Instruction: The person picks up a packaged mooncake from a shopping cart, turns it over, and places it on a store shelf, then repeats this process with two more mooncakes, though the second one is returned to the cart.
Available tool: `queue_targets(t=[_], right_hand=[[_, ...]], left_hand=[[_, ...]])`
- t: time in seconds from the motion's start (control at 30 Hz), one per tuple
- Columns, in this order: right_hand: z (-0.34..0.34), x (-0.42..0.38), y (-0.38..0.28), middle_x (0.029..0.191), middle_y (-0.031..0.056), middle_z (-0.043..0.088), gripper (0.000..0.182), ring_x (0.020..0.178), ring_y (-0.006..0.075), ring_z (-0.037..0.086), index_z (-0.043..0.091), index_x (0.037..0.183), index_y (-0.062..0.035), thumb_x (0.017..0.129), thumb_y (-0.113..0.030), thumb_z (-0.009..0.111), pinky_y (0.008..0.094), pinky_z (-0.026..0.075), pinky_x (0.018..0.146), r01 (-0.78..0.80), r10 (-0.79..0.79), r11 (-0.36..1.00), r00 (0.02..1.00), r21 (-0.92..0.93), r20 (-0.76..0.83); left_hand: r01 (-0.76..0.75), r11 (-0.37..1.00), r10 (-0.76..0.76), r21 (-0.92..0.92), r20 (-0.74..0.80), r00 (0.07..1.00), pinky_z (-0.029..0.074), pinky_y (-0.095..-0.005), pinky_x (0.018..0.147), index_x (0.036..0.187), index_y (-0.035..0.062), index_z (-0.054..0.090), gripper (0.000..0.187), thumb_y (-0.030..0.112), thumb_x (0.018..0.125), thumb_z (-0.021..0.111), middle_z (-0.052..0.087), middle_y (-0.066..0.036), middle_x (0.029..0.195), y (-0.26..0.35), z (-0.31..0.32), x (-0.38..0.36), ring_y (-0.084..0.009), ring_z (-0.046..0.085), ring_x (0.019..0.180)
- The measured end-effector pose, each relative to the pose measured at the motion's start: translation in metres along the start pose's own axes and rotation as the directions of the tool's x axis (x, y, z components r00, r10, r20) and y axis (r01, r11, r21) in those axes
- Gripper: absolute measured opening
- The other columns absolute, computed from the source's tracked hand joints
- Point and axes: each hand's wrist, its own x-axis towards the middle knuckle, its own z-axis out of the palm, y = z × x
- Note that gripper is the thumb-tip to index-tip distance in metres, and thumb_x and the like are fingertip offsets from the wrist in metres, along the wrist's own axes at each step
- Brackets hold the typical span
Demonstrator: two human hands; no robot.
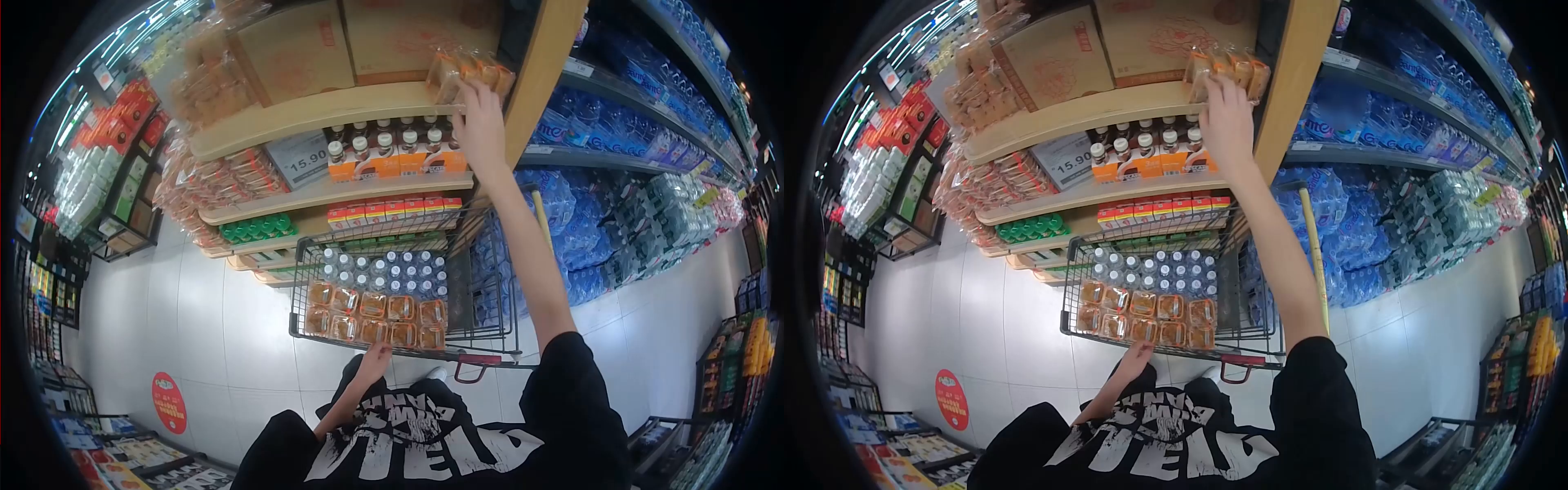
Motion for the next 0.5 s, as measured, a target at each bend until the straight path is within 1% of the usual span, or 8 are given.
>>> queue_targets(t=[0.03,0.1,0.17,0.27,0.33,0.37,0.43,0.5], right_hand=[[0.006,0.017,0.004,0.111,0.0139,0.049,0.042,0.099,0.0312,0.049,0.051,0.11,-0.0024,0.069,-0.002,0.06,0.0379,0.042,0.084,0.001,0.002,0.998,0.999,-0.07,0.041],[0.027,0.033,0.013,0.104,0.0135,0.051,0.039,0.096,0.0306,0.049,0.053,0.105,-0.0025,0.067,-0.005,0.061,0.0383,0.043,0.082,0.008,0.008,0.982,0.997,-0.187,0.082],[0.05,0.033,0.027,0.1,0.0114,0.052,0.034,0.093,0.0287,0.05,0.054,0.099,-0.0034,0.066,-0.006,0.062,0.0391,0.042,0.08,0.055,-0.037,0.97,0.996,-0.236,0.081],[0.049,0.041,0.014,0.092,0.0088,0.052,0.029,0.089,0.0262,0.05,0.054,0.091,-0.0054,0.064,-0.009,0.063,0.0407,0.042,0.079,0.086,-0.05,0.938,0.992,-0.337,0.113],[0.037,0.036,-0.001,0.088,0.0082,0.052,0.028,0.088,0.0256,0.049,0.053,0.089,-0.0064,0.063,-0.011,0.064,0.0414,0.041,0.079,0.091,-0.036,0.915,0.989,-0.394,0.145],[0.034,0.036,-0.007,0.091,0.0088,0.052,0.029,0.09,0.0265,0.049,0.053,0.089,-0.0061,0.063,-0.01,0.065,0.0423,0.041,0.08,0.103,-0.049,0.922,0.987,-0.373,0.153],[0.032,0.036,-0.014,0.094,0.0094,0.052,0.03,0.093,0.0274,0.048,0.052,0.088,-0.0057,0.062,-0.009,0.065,0.0432,0.04,0.081,0.119,-0.064,0.923,0.985,-0.365,0.16],[0.034,0.031,-0.018,0.105,0.013,0.05,0.027,0.104,0.0345,0.045,0.05,0.087,-0.0028,0.065,-0.006,0.066,0.0443,0.038,0.087,0.209,-0.19,0.957,0.976,-0.201,0.11]], left_hand=[[0.0,1.0,0.0,-0.01,-0.018,1.0,0.045,-0.0346,0.079,0.1,0.0029,0.056,0.02,0.016,0.085,0.051,0.058,-0.016,0.092,0.005,-0.004,-0.002,-0.0284,0.058,0.09],[0.121,0.98,-0.116,-0.158,0.044,0.992,0.044,-0.0324,0.08,0.102,0.0027,0.056,0.022,0.018,0.086,0.051,0.06,-0.015,0.093,0.014,-0.016,-0.004,-0.0257,0.058,0.091],[0.109,0.972,-0.1,-0.207,0.057,0.993,0.044,-0.031,0.079,0.101,0.0022,0.056,0.023,0.019,0.088,0.05,0.061,-0.014,0.092,0.015,-0.03,0.002,-0.0222,0.058,0.09],[-0.015,0.961,0.026,-0.277,0.035,0.999,0.044,-0.0303,0.076,0.101,0.0019,0.057,0.023,0.02,0.089,0.048,0.062,-0.011,0.088,-0.007,-0.045,0.021,-0.0199,0.059,0.083],[0.029,0.983,-0.014,-0.18,0.086,0.996,0.045,-0.028,0.072,0.104,0.0019,0.054,0.023,0.017,0.089,0.046,0.061,-0.009,0.091,0.002,-0.065,0.034,-0.0176,0.059,0.081],[0.025,0.993,-0.011,-0.116,0.118,0.993,0.046,-0.0259,0.069,0.108,0.0027,0.052,0.023,0.014,0.089,0.045,0.06,-0.006,0.094,0.0,-0.073,0.045,-0.0153,0.058,0.08],[-0.004,0.988,0.024,-0.155,0.126,0.992,0.046,-0.0254,0.069,0.108,0.0032,0.052,0.023,0.014,0.09,0.044,0.06,-0.007,0.094,-0.003,-0.083,0.065,-0.0149,0.058,0.08],[-0.022,0.983,0.046,-0.182,0.133,0.99,0.046,-0.0249,0.068,0.108,0.0036,0.051,0.022,0.015,0.09,0.043,0.06,-0.007,0.094,-0.008,-0.088,0.083,-0.0145,0.058,0.08]])
